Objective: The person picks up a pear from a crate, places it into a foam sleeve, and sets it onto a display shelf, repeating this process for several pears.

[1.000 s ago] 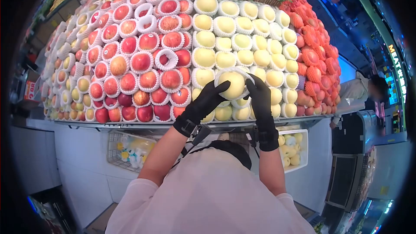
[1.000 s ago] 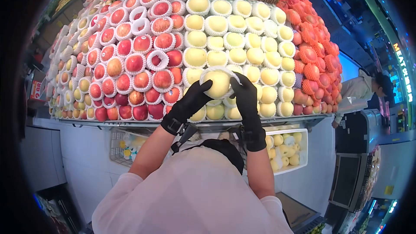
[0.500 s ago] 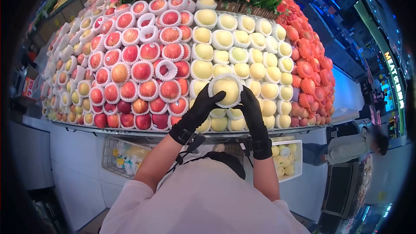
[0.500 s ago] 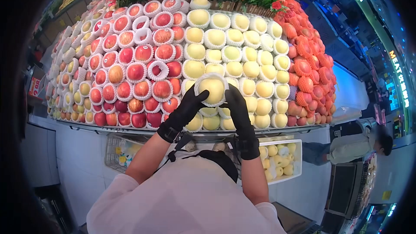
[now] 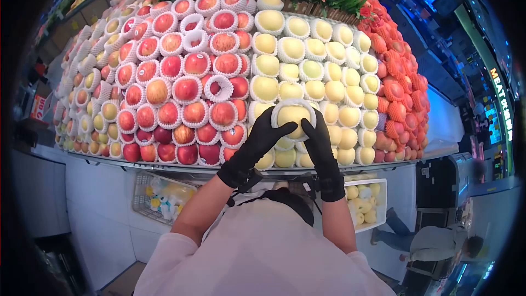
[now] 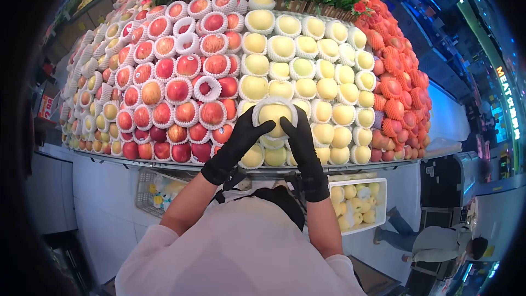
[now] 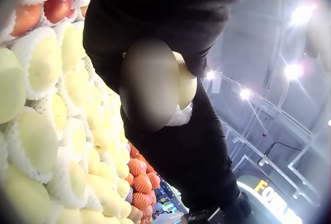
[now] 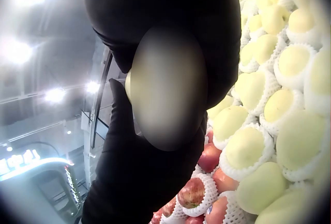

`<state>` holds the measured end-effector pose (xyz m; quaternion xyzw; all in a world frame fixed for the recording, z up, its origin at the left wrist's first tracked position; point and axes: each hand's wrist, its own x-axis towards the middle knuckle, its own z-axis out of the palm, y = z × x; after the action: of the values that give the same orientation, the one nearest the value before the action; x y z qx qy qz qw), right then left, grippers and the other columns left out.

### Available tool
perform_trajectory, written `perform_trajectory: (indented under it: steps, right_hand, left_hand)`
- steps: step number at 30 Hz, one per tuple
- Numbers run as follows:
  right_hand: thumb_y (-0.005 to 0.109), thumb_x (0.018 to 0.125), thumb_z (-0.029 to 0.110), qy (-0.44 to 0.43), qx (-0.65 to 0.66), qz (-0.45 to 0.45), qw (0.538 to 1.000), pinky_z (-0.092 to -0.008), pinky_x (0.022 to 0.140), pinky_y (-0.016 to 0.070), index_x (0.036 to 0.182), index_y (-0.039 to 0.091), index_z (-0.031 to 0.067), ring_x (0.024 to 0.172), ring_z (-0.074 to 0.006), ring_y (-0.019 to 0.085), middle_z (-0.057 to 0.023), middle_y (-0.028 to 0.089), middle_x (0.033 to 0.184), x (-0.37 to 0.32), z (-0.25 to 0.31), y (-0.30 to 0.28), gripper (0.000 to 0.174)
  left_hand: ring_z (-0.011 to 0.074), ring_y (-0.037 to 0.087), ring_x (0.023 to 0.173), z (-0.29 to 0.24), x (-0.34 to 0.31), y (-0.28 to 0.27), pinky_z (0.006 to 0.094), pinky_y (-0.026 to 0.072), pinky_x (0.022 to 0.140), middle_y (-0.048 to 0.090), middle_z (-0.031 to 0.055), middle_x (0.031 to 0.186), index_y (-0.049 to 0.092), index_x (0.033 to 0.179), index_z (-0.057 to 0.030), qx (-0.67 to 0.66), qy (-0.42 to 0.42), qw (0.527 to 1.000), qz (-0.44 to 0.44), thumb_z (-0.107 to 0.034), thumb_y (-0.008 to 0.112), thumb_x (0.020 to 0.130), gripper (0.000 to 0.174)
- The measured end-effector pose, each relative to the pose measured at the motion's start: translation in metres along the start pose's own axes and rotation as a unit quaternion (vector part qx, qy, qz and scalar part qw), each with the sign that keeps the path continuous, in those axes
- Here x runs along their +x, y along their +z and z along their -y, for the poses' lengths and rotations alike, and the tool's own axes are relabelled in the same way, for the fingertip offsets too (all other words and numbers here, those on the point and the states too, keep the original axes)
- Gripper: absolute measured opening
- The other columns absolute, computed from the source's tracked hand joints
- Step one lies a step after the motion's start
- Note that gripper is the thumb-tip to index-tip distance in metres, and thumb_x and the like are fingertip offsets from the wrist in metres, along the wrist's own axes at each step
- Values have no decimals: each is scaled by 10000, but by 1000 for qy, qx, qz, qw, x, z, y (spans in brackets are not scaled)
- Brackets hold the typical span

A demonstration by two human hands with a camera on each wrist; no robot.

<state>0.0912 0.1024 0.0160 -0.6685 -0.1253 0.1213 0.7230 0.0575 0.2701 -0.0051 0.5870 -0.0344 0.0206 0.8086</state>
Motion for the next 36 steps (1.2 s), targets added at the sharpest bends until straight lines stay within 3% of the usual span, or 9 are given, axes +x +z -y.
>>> perform_trajectory:
  steps: [4, 8, 11, 17, 21, 24, 27, 33, 36]
  right_hand:
    - [575, 959, 325, 14, 58, -2, 998, -322, 945, 426, 1284, 507, -11, 1106, -166, 512, -92, 561, 1195, 6, -15, 0, 472]
    - [530, 992, 341, 42, 111, 20, 993, -313, 945, 431, 1265, 529, -22, 1086, -149, 526, -79, 580, 1175, 14, -20, -3, 454]
    - [503, 1013, 311, 34, 103, 36, 993, -318, 993, 421, 1307, 501, -3, 1146, -152, 514, -78, 552, 1245, 16, -30, -8, 430]
    - [473, 1024, 297, 28, 44, 23, 998, -322, 1022, 418, 1358, 457, 16, 1197, -159, 499, -88, 529, 1303, 25, -49, -19, 437]
    - [508, 1003, 321, 70, 148, 45, 985, -334, 1011, 427, 1385, 426, 15, 1207, -176, 496, -97, 513, 1321, 18, -20, -13, 496]
    - [589, 951, 297, 24, -2, 7, 1000, -325, 936, 452, 1325, 460, -11, 1103, -184, 528, -109, 550, 1210, 19, -11, -13, 502]
    - [610, 937, 283, 38, 141, 0, 989, -327, 927, 455, 1314, 474, -6, 1084, -173, 533, -98, 554, 1209, 20, -9, -10, 494]
    - [611, 936, 265, 30, 97, -25, 994, -328, 951, 441, 1293, 498, -7, 1094, -173, 534, -81, 568, 1200, 21, -10, -16, 463]
    - [590, 949, 242, -77, -40, -29, 996, -332, 953, 438, 1287, 506, -5, 1096, -187, 543, -77, 580, 1199, 18, -14, -20, 428]
  left_hand:
    - [184, 560, 1142, 0, 5, -6, 324, 449, 984, 565, 95, 1279, 477, 1339, 6, 30, 47, 998, -31, -253, 708, 881, 575]
    - [179, 551, 1161, -7, 5, -14, 328, 445, 993, 557, 94, 1293, 448, 1365, 11, -80, -36, 996, -32, -265, 641, 931, 549]
    - [163, 558, 1129, -6, 4, -16, 327, 450, 984, 582, 88, 1252, 489, 1324, 11, -170, -80, 982, -19, -236, 701, 888, 544]
    - [187, 546, 1168, -7, 9, -14, 334, 442, 1003, 555, 92, 1275, 429, 1364, 4, -50, 0, 999, -9, -147, 711, 852, 604]
    - [192, 532, 1171, 6, 15, -14, 337, 437, 1007, 551, 94, 1239, 449, 1312, -4, 9, 5, 1000, -16, -135, 750, 811, 599]
    - [190, 531, 1161, 4, 20, -13, 340, 446, 993, 546, 96, 1224, 447, 1293, -9, 2, -17, 1000, -11, -127, 765, 799, 599]
    - [191, 543, 1141, 13, 24, -7, 348, 468, 967, 540, 100, 1232, 430, 1303, -16, -16, -7, 999, -37, -113, 777, 792, 626]
    - [182, 557, 1114, 22, 28, -1, 331, 502, 932, 529, 98, 1226, 408, 1315, -33, -40, -20, 997, -60, -136, 824, 761, 700]
    - [182, 556, 1120, 21, 28, 3, 328, 497, 941, 528, 93, 1228, 411, 1310, -28, -45, 11, 998, -42, -137, 823, 764, 693]
